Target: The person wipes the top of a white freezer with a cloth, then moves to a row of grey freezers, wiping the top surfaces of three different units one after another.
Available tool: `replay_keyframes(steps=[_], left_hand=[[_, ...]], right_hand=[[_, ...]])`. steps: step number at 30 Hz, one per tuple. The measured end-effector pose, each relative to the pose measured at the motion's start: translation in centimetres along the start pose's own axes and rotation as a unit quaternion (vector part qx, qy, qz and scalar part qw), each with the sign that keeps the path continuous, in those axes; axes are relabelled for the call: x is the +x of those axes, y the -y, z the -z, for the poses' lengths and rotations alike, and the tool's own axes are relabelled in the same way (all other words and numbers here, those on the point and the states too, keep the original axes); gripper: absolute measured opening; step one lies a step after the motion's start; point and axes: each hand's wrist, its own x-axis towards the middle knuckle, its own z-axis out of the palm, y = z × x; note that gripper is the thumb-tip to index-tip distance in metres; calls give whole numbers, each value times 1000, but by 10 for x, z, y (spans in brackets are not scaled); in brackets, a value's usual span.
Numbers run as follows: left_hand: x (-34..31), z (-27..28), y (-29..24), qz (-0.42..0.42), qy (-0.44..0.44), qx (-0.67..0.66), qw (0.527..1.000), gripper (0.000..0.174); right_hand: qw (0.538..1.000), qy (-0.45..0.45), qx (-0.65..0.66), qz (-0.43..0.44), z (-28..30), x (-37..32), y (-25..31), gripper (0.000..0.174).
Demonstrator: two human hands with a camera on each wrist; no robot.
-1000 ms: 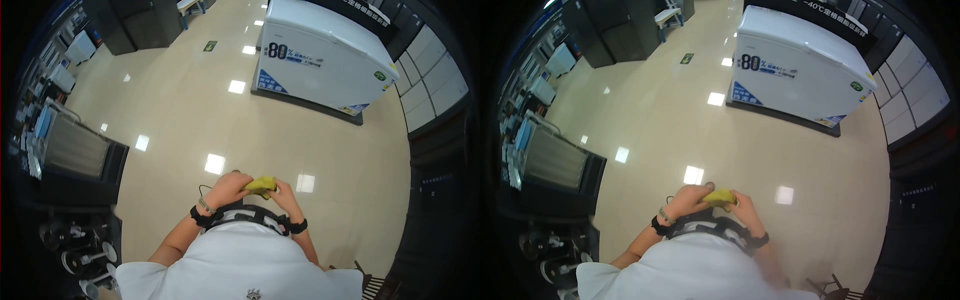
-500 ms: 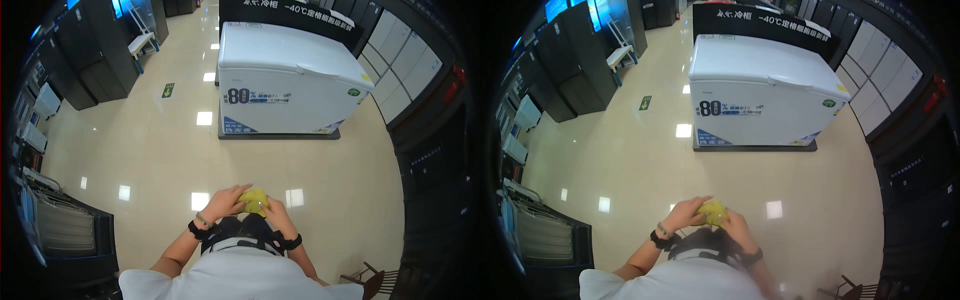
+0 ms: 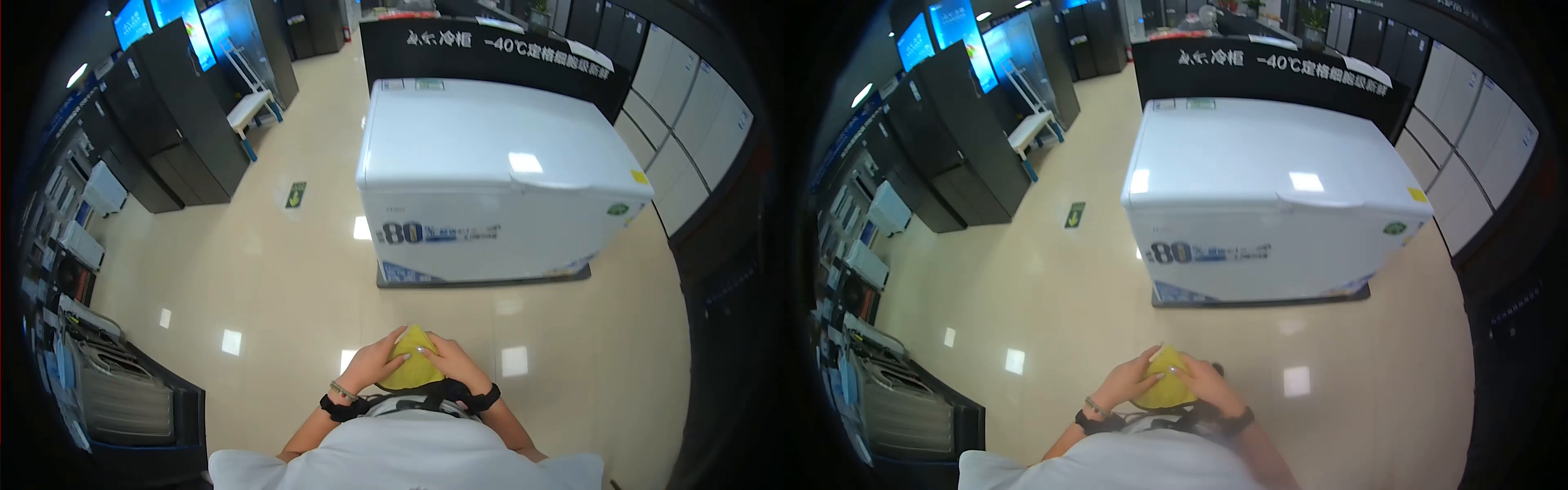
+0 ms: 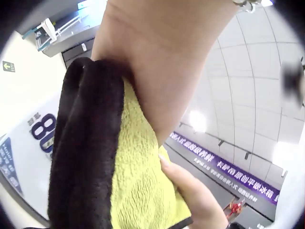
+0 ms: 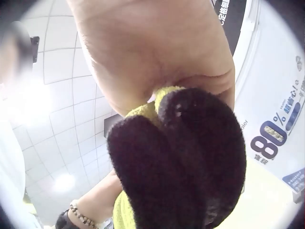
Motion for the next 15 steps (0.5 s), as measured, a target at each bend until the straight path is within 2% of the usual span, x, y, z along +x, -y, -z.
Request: replay_keyframes(steps=[1, 2, 4, 5, 6, 8, 11, 13, 14, 15], left_hand=[[20, 11, 2, -1, -13, 10, 1000, 53], [40, 20, 7, -1, -12, -6, 1000, 57], [82, 45, 8, -6, -20, -22, 1000, 62], [102, 65, 7, 7, -32, -12, 999, 65], [122, 84, 4, 23, -42, -3, 999, 68], [155, 113, 0, 8, -118, -3, 993, 70], [210, 152, -24, -14, -207, 43, 977, 70], [259, 162, -35, -27, -235, 39, 971, 69], [291, 158, -31, -58, -300, 119, 945, 70], [319, 149, -25, -87, -361, 198, 907, 70]], right_hand=[[999, 41, -10, -13, 14, 21, -1, 41], [999, 43, -10, 0, 23, 41, 1, 41], [996, 56, 21, 64, 47, 82, 5, 48], [997, 68, -8, 44, 56, 106, 10, 56], [996, 72, -11, 48, 63, 132, 13, 56], [980, -47, -62, 186, 72, 173, 21, 60], [979, -56, -18, 194, 110, 228, 48, 61], [954, -170, -21, 245, 135, 268, 46, 63], [955, -169, -25, 244, 148, 280, 47, 63], [959, -197, -145, 144, 161, 288, 51, 64]])
